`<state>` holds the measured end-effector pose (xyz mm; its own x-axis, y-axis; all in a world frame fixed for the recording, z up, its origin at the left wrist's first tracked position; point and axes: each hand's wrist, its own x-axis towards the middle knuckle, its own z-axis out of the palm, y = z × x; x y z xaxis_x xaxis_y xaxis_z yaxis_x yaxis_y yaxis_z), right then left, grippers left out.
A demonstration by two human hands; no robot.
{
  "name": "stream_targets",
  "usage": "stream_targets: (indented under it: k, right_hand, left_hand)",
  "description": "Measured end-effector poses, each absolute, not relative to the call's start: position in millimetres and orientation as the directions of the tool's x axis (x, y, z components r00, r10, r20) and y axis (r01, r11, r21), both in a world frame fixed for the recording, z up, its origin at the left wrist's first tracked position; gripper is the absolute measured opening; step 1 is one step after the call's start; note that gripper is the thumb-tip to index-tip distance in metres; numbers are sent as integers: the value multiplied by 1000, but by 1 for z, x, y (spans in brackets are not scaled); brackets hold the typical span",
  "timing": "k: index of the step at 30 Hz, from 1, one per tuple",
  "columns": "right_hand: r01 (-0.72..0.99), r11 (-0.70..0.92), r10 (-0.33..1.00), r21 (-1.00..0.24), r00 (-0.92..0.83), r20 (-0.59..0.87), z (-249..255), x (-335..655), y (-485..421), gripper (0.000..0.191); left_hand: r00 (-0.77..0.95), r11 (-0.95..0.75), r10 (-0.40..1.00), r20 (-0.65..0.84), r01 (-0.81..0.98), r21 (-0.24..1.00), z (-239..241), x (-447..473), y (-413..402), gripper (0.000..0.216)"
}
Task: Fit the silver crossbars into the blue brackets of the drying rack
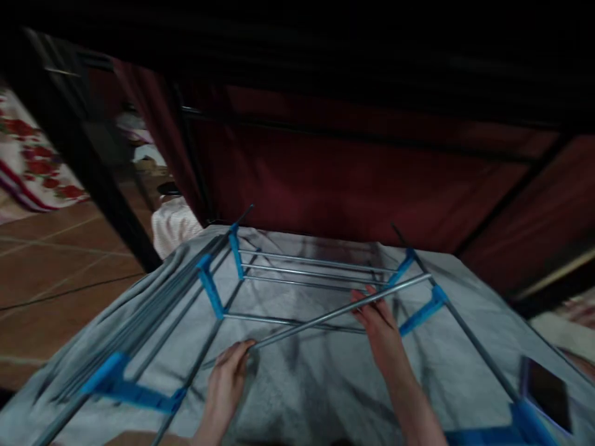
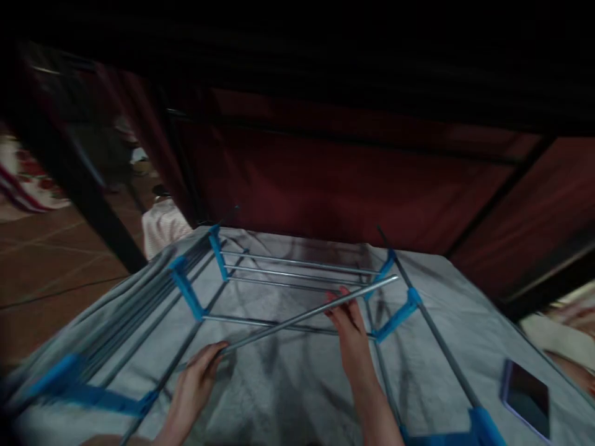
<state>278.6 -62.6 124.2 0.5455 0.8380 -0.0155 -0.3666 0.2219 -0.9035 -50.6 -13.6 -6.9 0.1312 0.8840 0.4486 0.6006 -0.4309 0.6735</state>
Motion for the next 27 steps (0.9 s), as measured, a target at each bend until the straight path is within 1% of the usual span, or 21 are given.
stream_targets:
  k: [2,4,6,9,14,17,22,25,26,27]
  right_hand:
    - [-375,248,827,-893,562,-7,127,287,-60,58]
    - [-389,287,813,-876,582,8,131,296,-60,57]
    - [-400,324,797,-858,603,20,134,304,-62,53]
    - [-392,360,761,-847,649,23,134,315,-65,49]
    - [-339,406,663,-849,748,19,124,326,-69,53]
    - [-324,398,625,-858,781,-6,106,327,-76,58]
    - [-346,272,596,-898,793,-125,49,330,-110,58]
    - [-309,96,573,-946,795,-201,19,341,-127,49]
    - [-292,19,567,-956,791,-230,13,344,-130,51]
    - [-271,-63,535,-960,804,-262,9,346,-133,54]
  left_hand:
    - [174,-474,857,485,635,610,-16,-58,-4,30]
    - [150,-461,842,518,699,547,-19,-63,3,29]
    - [125,-435,824,553,764,475,-15,-68,7,29]
    - [150,-434,793,591,819,375,-5,-72,9,29]
    - [170,-426,772,612,853,300,8,-73,13,28]
    - [179,-414,754,632,876,246,16,-73,14,28]
    - [170,-346,799,577,915,209,44,-66,3,29]
    - [161,-323,817,554,924,207,58,-59,-2,33]
    - [144,-309,821,553,926,219,61,-58,-3,34]
    - [119,-295,824,554,925,240,63,-57,-4,34]
